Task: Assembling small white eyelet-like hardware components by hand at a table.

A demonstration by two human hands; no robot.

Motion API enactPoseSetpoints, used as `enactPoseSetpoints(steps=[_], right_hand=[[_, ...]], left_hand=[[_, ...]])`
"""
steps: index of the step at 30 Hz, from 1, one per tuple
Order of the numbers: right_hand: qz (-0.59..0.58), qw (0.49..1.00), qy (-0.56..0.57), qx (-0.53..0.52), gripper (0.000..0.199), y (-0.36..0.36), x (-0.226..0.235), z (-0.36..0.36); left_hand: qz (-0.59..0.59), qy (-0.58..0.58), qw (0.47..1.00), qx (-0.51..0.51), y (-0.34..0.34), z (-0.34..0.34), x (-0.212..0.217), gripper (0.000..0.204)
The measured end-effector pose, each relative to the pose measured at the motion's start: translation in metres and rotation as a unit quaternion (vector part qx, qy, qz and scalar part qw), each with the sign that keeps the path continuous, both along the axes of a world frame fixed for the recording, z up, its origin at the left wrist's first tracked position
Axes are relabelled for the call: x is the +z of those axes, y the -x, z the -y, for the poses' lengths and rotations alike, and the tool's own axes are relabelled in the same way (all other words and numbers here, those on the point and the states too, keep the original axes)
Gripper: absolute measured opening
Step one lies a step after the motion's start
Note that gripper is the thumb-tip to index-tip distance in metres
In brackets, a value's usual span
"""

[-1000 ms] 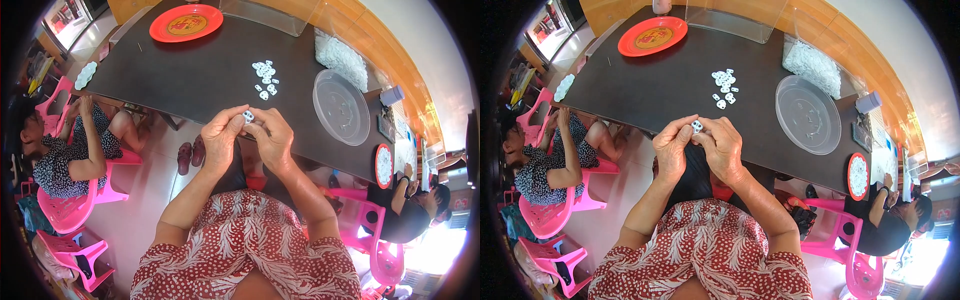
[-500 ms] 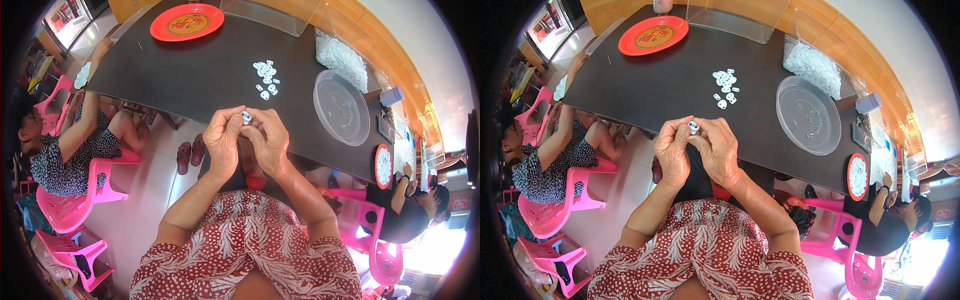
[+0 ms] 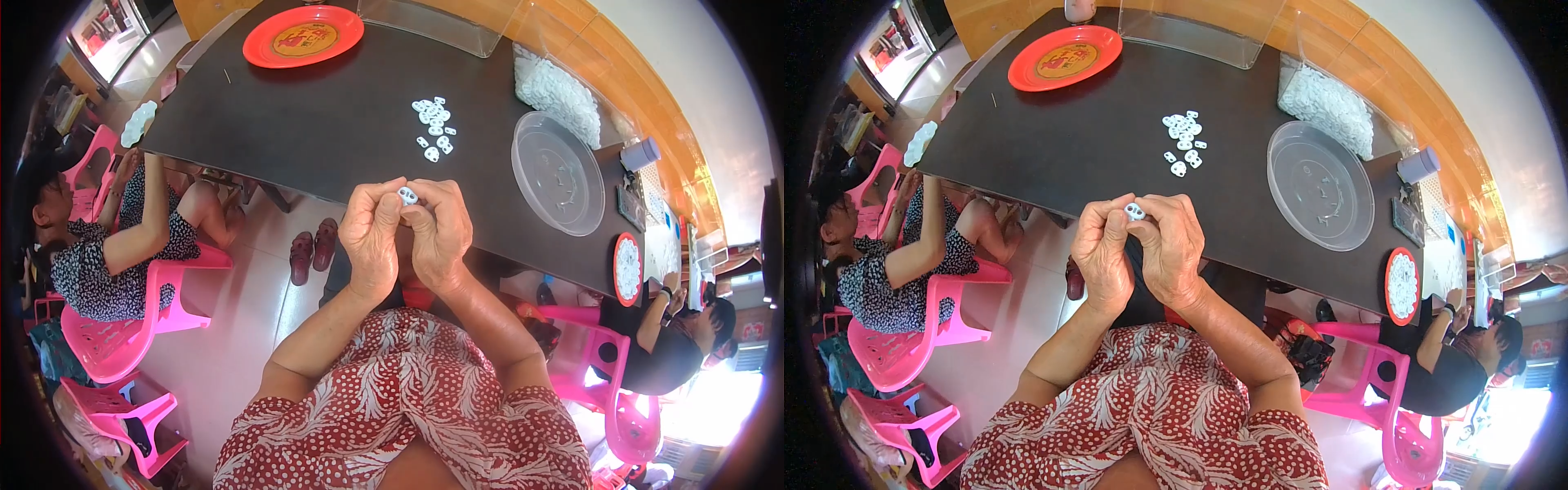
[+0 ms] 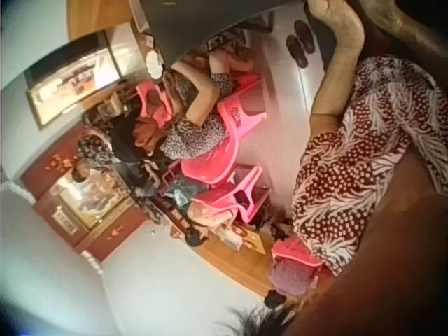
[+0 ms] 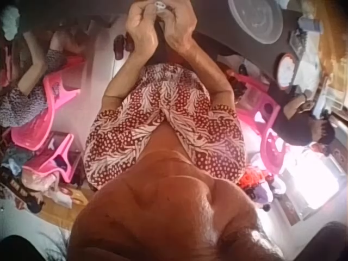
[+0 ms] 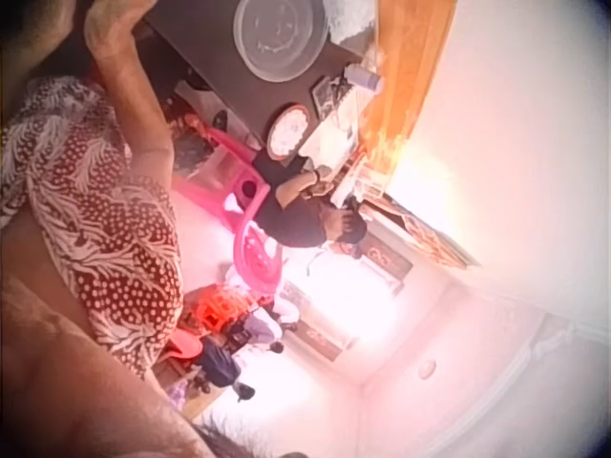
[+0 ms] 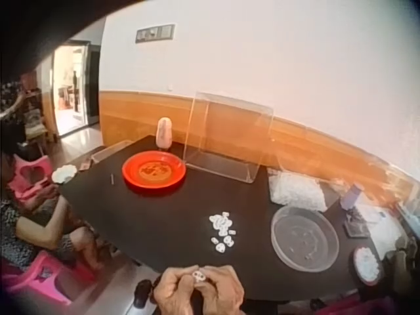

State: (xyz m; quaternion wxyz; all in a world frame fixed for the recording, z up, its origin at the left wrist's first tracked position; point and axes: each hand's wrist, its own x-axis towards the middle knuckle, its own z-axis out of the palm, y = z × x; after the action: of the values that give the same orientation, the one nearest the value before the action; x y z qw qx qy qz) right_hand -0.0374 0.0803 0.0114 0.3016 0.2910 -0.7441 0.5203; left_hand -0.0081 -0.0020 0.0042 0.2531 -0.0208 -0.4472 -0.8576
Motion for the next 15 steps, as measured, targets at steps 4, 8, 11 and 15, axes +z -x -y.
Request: enactPoseSetpoints(steps=[4,8,11,15], right_hand=[[-0.049,0.999,-0.007,-0.003,0.03,0.0025,-0.001,0.0013],[-0.083,0.996,-0.014,-0.002,0.031,0.0056,-0.0046,0.0009],[-0.097,0.995,-0.022,-0.002,0.031,0.0062,-0.0042,0.0003],[-0.107,0.994,-0.016,0.002,0.031,0.0094,-0.0043,0.0002]], left_hand=[[-0.012,0.016,1.0,0.024,-0.0004,-0.0033,-0.003,0.021],[-0.01,0.023,0.998,0.05,-0.0009,-0.0066,-0.0076,0.023],[-0.005,0.019,0.998,0.057,-0.0016,-0.0094,-0.0058,0.024],[-0.024,0.04,0.997,0.058,0.0023,-0.0086,-0.0083,0.024]])
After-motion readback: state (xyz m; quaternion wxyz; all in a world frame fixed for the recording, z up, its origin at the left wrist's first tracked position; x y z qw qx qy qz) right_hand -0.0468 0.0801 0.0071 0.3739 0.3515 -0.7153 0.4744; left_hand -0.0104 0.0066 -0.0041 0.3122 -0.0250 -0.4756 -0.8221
